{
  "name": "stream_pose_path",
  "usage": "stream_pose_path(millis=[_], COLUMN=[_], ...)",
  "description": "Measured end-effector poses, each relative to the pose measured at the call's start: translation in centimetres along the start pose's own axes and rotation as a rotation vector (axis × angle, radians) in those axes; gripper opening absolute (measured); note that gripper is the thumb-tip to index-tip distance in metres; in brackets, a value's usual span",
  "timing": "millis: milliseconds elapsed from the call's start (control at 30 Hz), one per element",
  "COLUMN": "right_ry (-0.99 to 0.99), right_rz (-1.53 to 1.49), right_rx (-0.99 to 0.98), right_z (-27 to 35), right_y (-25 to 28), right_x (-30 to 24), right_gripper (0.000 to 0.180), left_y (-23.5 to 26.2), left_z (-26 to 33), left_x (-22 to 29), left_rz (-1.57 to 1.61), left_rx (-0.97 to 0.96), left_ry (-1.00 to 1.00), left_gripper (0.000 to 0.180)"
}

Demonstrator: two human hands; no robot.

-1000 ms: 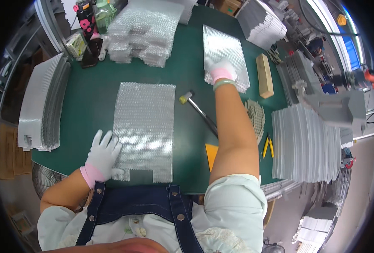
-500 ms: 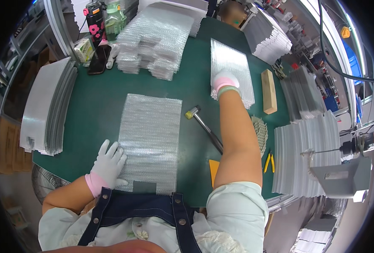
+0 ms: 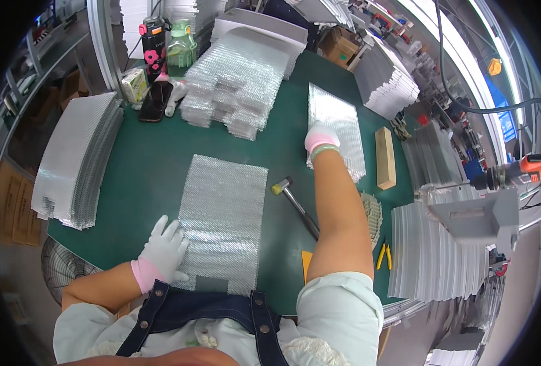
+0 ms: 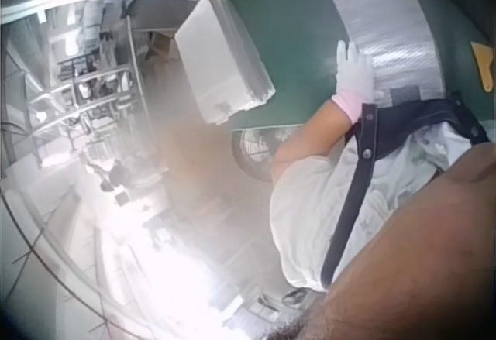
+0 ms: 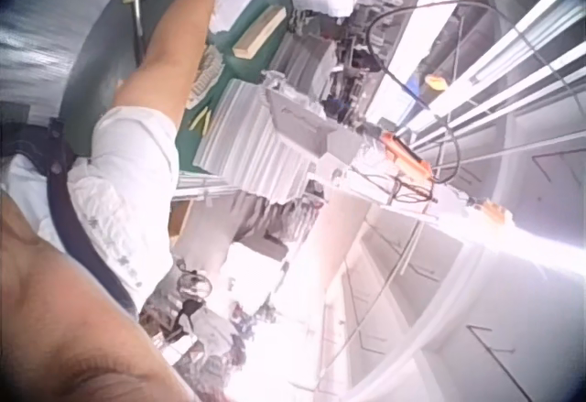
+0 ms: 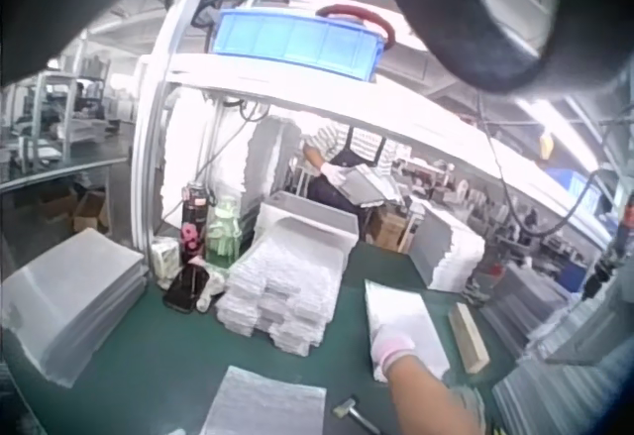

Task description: The person assembles air filters by placing a mesh sheet onto a workbench, inserting a plastic frame, and securing it with a stapler. They use a hammer to adjust the frame and a utility knife to trim excess material. The process is repeated for multiple units, with finished filters stacked on the table.

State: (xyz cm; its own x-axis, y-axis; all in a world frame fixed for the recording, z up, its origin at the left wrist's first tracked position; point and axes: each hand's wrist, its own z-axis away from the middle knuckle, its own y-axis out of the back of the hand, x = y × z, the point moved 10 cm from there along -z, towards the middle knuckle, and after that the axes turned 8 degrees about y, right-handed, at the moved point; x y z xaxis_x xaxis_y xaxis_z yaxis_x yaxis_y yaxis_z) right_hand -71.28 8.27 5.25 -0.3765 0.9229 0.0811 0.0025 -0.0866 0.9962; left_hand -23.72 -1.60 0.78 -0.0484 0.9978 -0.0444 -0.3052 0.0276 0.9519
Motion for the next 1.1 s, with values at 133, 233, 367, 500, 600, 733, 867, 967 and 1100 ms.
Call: stream_pose_path(millis=[133, 233, 367, 500, 600, 733, 867, 967, 1100], right_ry=[0.208, 0.090, -0.220, -0.012, -0.060, -0.162, -0.031, 0.008, -0.097], right_rz=[0.176, 0.062, -0.171, 0.067, -0.116, -0.209, -0.043, 0.059, 0.298], right_rx=[-0.102, -0.127, -0.120, -0.207, -0.115, 0.146, 0.154, 0.092, 0.240], right_z=[0.3, 0.3, 3.2, 1.4, 2.0, 4.3, 4.8, 5.6, 4.5], right_y=[0.3, -0.3, -1.2, -2.6, -0.1, 4.6, 7.5, 9.2, 11.6], right_x=[-1.5, 1.2, 4.9, 2.8, 2.8, 4.4, 2.9, 2.8, 5.7], right_gripper=[0.035, 0.040, 0.068, 0.039, 0.031, 0.032, 0.036, 0.032, 0.026], left_y=[-0.4, 0.1, -0.2, 0.1, -0.1, -0.3, -0.7, -0.9, -0.7], left_z=[0.2, 0.0, -0.3, -0.5, 0.1, -0.4, -0.4, -0.2, -0.2], left_x=[0.1, 0.1, 0.1, 0.1, 0.0, 0.3, 0.4, 0.3, 0.5], left_rz=[-0.009, -0.028, -0.001, 0.045, 0.030, -0.041, -0.113, -0.105, -0.123], left_rx=[0.036, 0.026, 0.005, 0.062, 0.074, 0.030, -0.009, -0.003, 0.013], left_ry=[-0.003, -0.008, -0.004, -0.040, -0.026, -0.030, -0.007, -0.011, -0.030], left_gripper=[0.090, 0.089, 0.090, 0.092, 0.095, 0.097, 0.098, 0.099, 0.099])
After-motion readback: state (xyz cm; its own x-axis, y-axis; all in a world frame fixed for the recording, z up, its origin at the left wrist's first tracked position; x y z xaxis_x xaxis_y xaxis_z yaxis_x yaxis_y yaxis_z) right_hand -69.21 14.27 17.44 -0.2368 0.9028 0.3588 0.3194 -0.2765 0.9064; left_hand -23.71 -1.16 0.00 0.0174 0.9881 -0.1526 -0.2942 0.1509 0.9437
